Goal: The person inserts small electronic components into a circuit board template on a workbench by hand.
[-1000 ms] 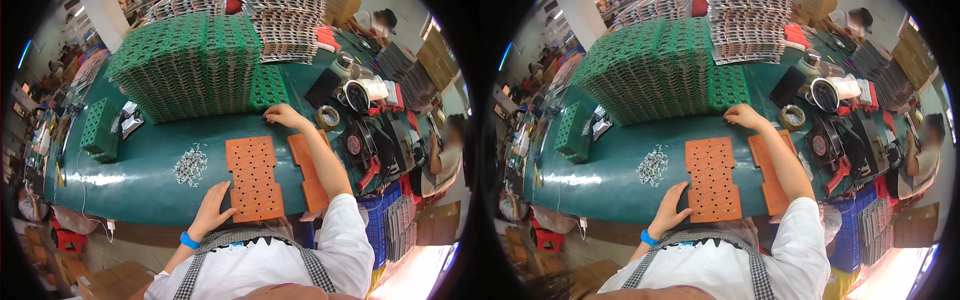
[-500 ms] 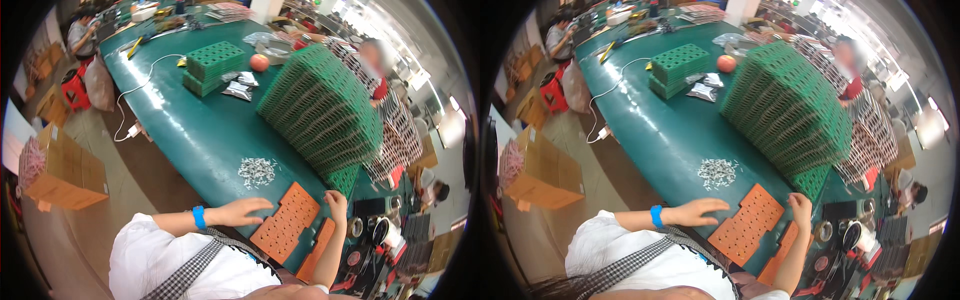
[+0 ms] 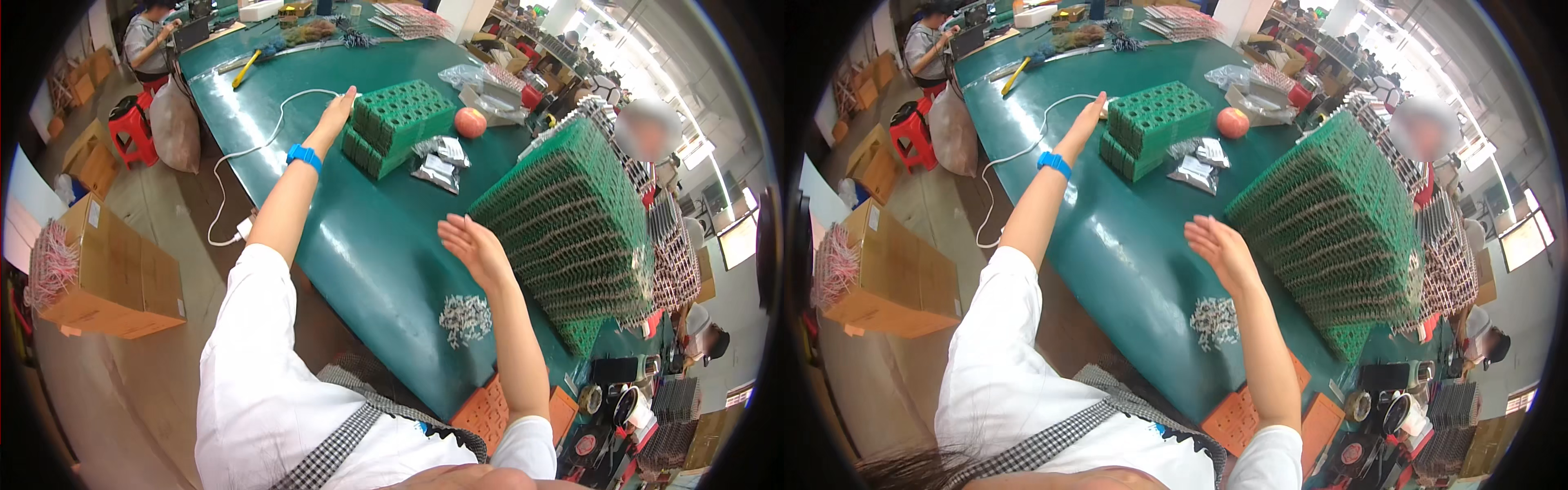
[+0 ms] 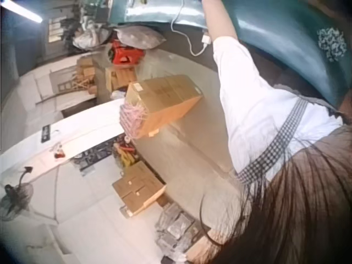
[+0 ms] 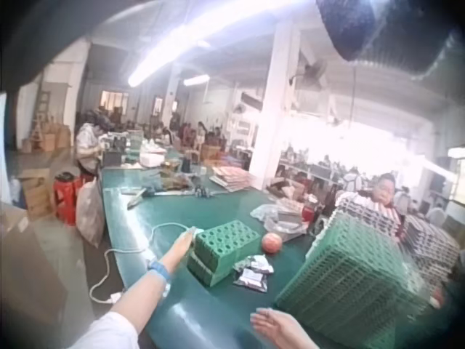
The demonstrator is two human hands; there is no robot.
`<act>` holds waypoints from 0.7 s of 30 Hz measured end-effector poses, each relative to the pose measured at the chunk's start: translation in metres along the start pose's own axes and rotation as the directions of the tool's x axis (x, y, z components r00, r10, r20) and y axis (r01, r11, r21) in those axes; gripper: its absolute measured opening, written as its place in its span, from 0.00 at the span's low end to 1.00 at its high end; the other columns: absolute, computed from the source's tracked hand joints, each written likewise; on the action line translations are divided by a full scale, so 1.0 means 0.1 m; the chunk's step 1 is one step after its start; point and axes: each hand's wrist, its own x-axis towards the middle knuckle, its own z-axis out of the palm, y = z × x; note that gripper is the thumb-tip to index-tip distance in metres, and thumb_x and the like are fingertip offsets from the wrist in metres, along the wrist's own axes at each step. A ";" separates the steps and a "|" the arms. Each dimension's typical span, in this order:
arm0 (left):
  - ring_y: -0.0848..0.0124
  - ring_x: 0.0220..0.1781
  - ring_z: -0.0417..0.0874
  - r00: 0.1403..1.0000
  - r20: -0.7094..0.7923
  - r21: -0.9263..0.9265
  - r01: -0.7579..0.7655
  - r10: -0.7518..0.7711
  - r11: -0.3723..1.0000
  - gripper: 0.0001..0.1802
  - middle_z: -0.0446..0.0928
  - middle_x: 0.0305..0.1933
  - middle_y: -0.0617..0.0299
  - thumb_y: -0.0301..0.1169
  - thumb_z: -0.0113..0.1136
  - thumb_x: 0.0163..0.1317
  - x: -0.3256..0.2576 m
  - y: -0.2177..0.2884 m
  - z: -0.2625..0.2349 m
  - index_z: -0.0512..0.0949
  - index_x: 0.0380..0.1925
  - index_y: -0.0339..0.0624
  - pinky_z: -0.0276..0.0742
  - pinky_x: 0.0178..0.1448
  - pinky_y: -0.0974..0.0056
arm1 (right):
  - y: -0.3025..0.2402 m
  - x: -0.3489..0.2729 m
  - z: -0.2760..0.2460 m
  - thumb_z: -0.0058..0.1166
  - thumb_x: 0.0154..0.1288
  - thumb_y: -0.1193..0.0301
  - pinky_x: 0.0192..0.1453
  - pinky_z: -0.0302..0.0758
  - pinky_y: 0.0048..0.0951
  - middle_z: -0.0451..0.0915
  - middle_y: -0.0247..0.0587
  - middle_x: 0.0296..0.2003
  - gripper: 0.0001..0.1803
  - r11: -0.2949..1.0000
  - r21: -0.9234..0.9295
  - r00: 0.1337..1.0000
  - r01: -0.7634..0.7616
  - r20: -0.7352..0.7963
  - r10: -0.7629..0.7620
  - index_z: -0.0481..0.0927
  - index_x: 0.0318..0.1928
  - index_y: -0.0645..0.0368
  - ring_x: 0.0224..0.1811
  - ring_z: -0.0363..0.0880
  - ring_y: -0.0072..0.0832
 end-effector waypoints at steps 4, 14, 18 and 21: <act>0.54 0.62 0.69 0.989 0.045 -0.122 0.142 -0.138 0.982 0.50 0.71 0.57 0.42 0.73 0.35 0.60 0.32 -0.01 -0.09 0.69 0.60 0.36 0.56 0.70 0.58 | 0.00 0.89 0.14 0.41 0.73 0.56 0.67 0.64 0.40 0.66 0.59 0.62 0.33 0.980 0.199 0.986 -0.031 -0.154 0.063 0.58 0.65 0.73 0.64 0.67 0.43; 0.66 0.48 0.74 0.774 0.472 -0.244 0.576 -0.423 0.780 0.52 0.76 0.47 0.57 0.75 0.26 0.58 0.42 -0.59 -0.09 0.70 0.58 0.39 0.69 0.50 0.63 | 0.30 1.90 0.47 0.35 0.72 0.48 0.75 0.44 0.51 0.38 0.70 0.70 0.47 0.790 0.611 0.960 -0.047 -0.192 0.206 0.29 0.70 0.72 0.74 0.39 0.58; 0.67 0.50 0.74 0.764 0.515 -0.198 0.547 -0.389 0.813 0.49 0.76 0.51 0.62 0.76 0.31 0.57 0.44 -0.52 -0.17 0.72 0.57 0.44 0.69 0.53 0.63 | 0.29 1.98 0.47 0.33 0.71 0.46 0.73 0.49 0.52 0.50 0.68 0.68 0.47 0.777 0.625 0.920 -0.074 -0.259 0.296 0.35 0.70 0.73 0.71 0.52 0.55; 0.67 0.52 0.72 0.795 0.419 -0.112 0.525 -0.439 0.844 0.49 0.76 0.51 0.64 0.76 0.34 0.56 0.40 -0.43 -0.09 0.72 0.56 0.45 0.65 0.55 0.59 | 0.34 2.05 0.41 0.31 0.71 0.47 0.71 0.55 0.51 0.58 0.65 0.65 0.44 0.752 0.655 0.909 -0.077 -0.263 0.323 0.41 0.69 0.75 0.67 0.61 0.52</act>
